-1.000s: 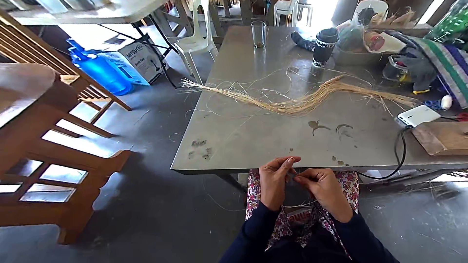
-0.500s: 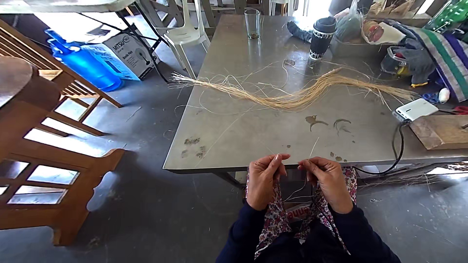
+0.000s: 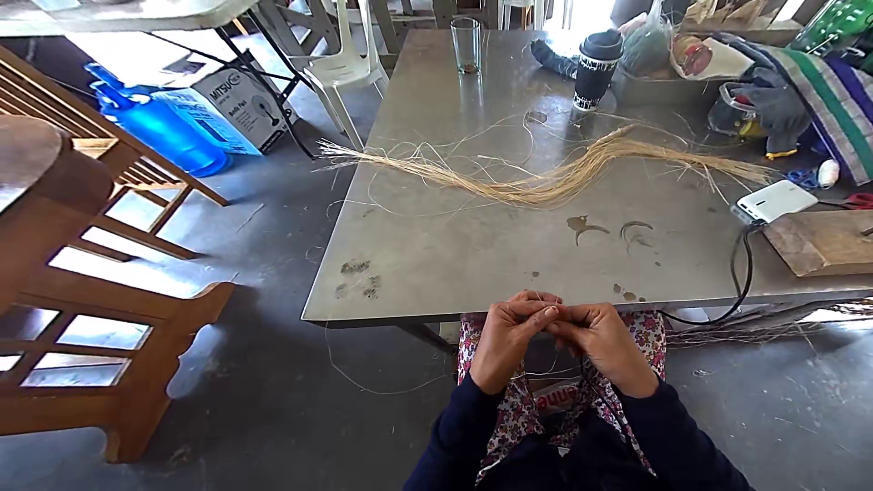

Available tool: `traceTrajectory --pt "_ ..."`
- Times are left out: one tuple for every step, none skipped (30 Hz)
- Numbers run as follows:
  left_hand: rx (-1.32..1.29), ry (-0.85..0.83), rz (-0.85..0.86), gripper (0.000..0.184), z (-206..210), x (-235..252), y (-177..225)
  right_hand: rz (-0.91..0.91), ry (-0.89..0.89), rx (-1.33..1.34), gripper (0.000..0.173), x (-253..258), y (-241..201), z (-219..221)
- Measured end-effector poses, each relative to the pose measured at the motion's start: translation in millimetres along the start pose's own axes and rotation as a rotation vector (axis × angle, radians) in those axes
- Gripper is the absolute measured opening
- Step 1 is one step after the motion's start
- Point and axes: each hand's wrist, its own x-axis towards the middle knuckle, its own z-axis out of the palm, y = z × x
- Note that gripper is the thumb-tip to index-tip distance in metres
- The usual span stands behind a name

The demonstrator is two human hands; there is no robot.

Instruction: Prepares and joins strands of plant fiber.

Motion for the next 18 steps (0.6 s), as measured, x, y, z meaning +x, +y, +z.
traceTrajectory --pt "0.009 0.008 0.018 0.016 1 0 -1 0.011 -0.012 0.013 0.009 0 -1 0" --pt "0.017 0.022 0.033 0.016 3 0 -3 0.012 -0.019 0.000 0.009 0 -1 0" --pt "0.018 0.037 0.041 0.016 4 0 -4 -0.006 -0.011 -0.057 0.010 0 -1 -2" --pt "0.016 0.049 0.042 0.017 4 0 -4 -0.052 0.027 -0.159 0.010 -2 0 -5" --pt "0.015 0.056 0.041 0.018 4 0 -4 -0.125 0.099 -0.281 0.014 -4 0 -8" --pt "0.018 0.056 0.040 0.019 3 -1 -4 -0.210 0.178 -0.375 0.018 -5 0 -11" --pt "0.028 0.048 0.035 0.020 3 -1 -3 -0.280 0.242 -0.409 0.021 -5 -1 -14" --pt "0.033 0.037 0.022 0.020 4 -2 -2 -0.319 0.280 -0.395 0.021 -4 -2 -16" --pt "0.031 0.019 0.006 0.021 5 -3 -1 -0.326 0.288 -0.339 0.020 -3 -5 -17" --pt "0.021 -0.003 -0.010 0.022 6 -4 0 -0.316 0.268 -0.261 0.018 -2 -7 -17" --pt "0.004 -0.023 -0.026 0.022 8 -4 0 -0.296 0.232 -0.180 0.015 -1 -9 -17" --pt "-0.021 -0.044 -0.039 0.022 9 -5 0 -0.274 0.195 -0.108 0.011 1 -11 -16" --pt "-0.044 -0.065 -0.051 0.022 10 -5 0 -0.260 0.170 -0.060 0.006 2 -12 -15" --pt "-0.064 -0.085 -0.065 0.022 11 -4 0 -0.258 0.160 -0.038 0.004 2 -12 -14" --pt "-0.082 -0.106 -0.086 0.021 11 -4 -1 -0.259 0.161 -0.037 0.004 3 -12 -13" --pt "-0.100 -0.127 -0.109 0.021 12 -4 0 -0.262 0.165 -0.041 0.005 4 -12 -12" --pt "-0.116 -0.147 -0.133 0.020 12 -5 0 -0.264 0.169 -0.042 0.005 5 -12 -12" --pt "-0.126 -0.164 -0.159 0.020 13 -5 1 -0.261 0.176 -0.038 0.006 5 -12 -13"
